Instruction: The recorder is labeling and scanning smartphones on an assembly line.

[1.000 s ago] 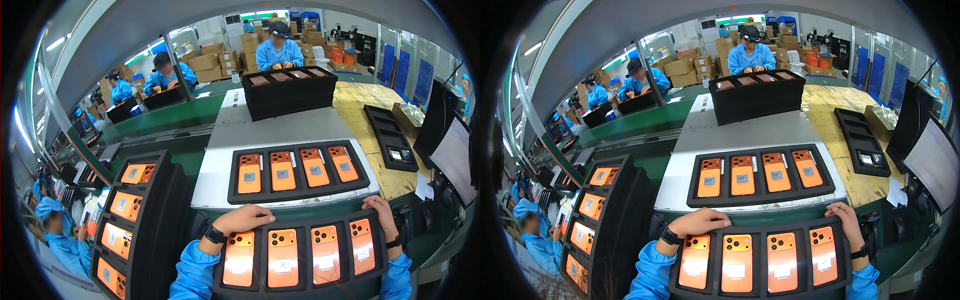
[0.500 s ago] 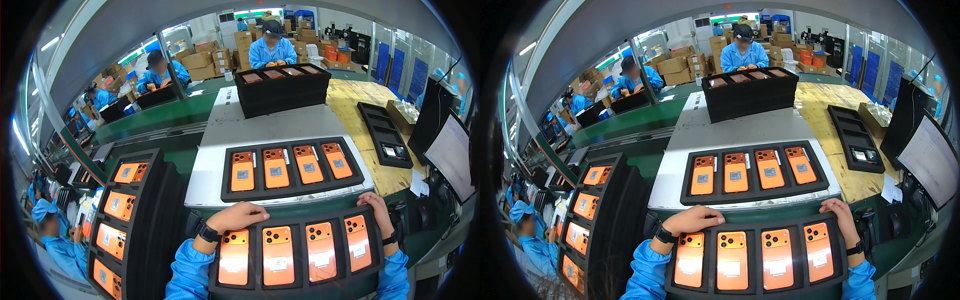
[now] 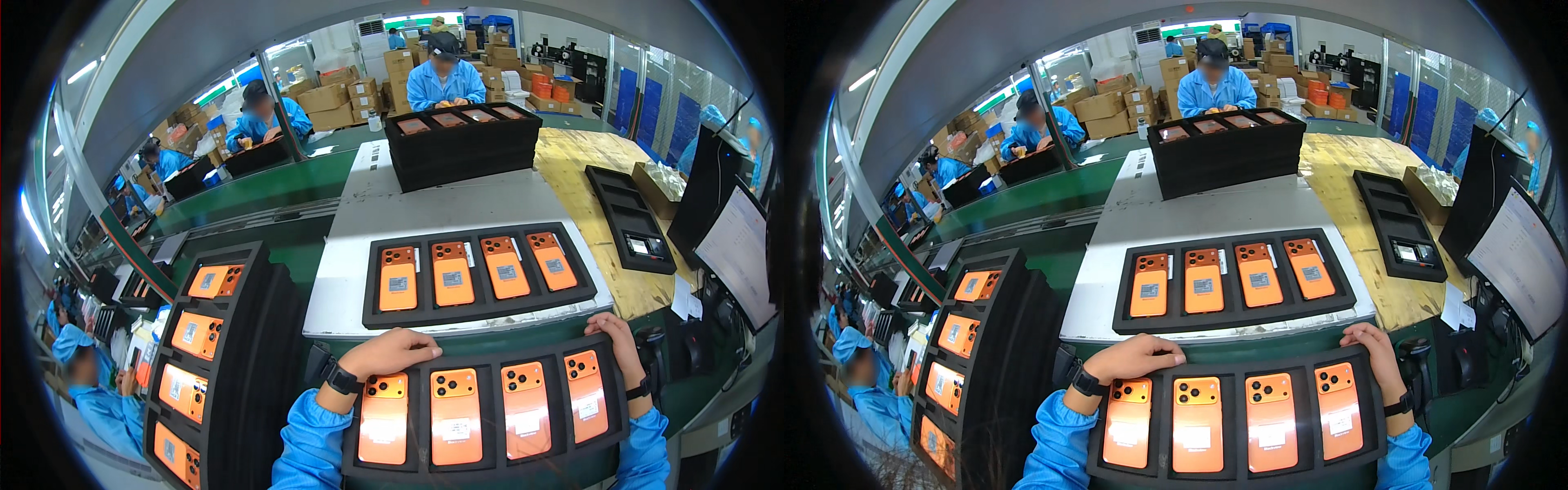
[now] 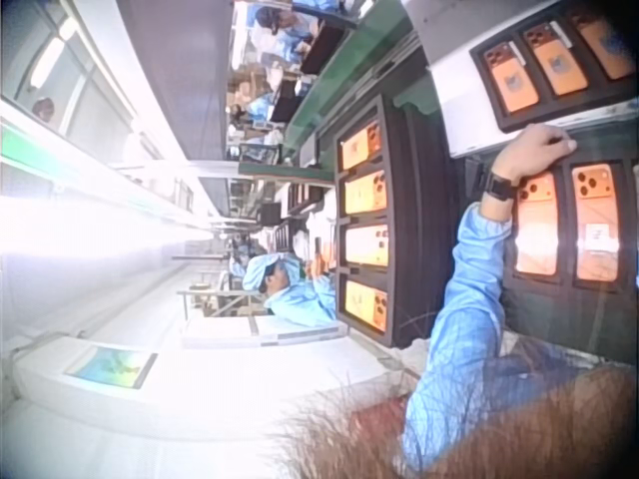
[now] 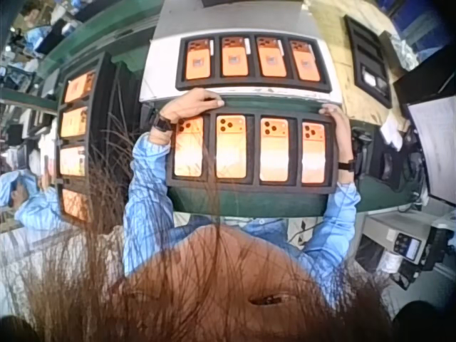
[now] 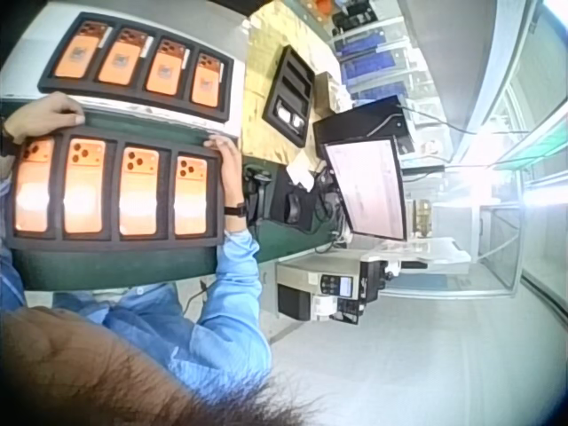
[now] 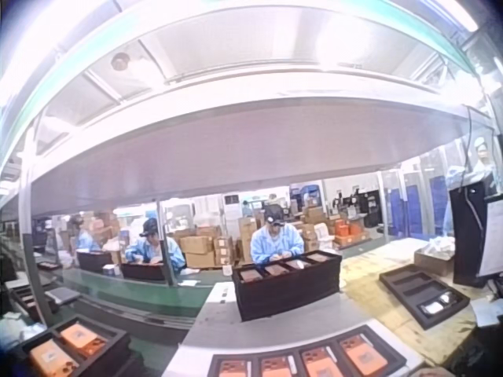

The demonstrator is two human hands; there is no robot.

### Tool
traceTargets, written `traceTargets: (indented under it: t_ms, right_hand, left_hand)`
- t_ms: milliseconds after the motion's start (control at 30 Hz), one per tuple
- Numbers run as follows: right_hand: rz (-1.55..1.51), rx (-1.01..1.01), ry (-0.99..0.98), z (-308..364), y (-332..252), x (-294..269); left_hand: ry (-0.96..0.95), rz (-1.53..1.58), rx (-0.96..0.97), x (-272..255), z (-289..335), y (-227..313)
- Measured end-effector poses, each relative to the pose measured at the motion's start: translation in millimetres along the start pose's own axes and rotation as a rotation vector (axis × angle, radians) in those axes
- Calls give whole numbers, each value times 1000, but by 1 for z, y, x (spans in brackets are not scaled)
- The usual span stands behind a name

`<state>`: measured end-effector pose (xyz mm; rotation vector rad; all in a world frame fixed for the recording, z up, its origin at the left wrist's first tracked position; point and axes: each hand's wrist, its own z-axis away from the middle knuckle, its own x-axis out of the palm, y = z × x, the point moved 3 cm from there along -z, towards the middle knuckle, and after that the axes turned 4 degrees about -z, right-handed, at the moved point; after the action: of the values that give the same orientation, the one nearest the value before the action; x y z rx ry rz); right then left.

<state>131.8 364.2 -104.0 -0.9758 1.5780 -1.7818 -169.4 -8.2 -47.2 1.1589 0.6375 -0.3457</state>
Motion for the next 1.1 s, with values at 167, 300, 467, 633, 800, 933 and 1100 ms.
traceTargets:
  t_ms: [167, 300, 467, 633, 800, 933, 1100]
  right_hand:
    - [17, -8, 7, 1, -3, 4]
    - [28, -15, 13, 1, -2, 3]
    - [14, -12, 6, 1, -2, 2]
    - [11, -9, 6, 1, -2, 3]
    - [24, -7, 0, 0, -4, 3]
    - [19, -11, -7, 0, -3, 3]
    - [-2, 0, -7, 1, -2, 4]
  left_hand:
    - [-24, -13, -32, -2, 1, 1]
    - [-29, -22, -31, -1, 0, -2]
    - [-7, -6, -6, 1, -1, -2]
    - [0, -7, 9, 1, -1, -4]
    - [-21, -23, -29, -1, -2, -3]
    - [-20, -26, -30, -2, -1, -1]
    - [-28, -12, -26, 0, 2, -3]
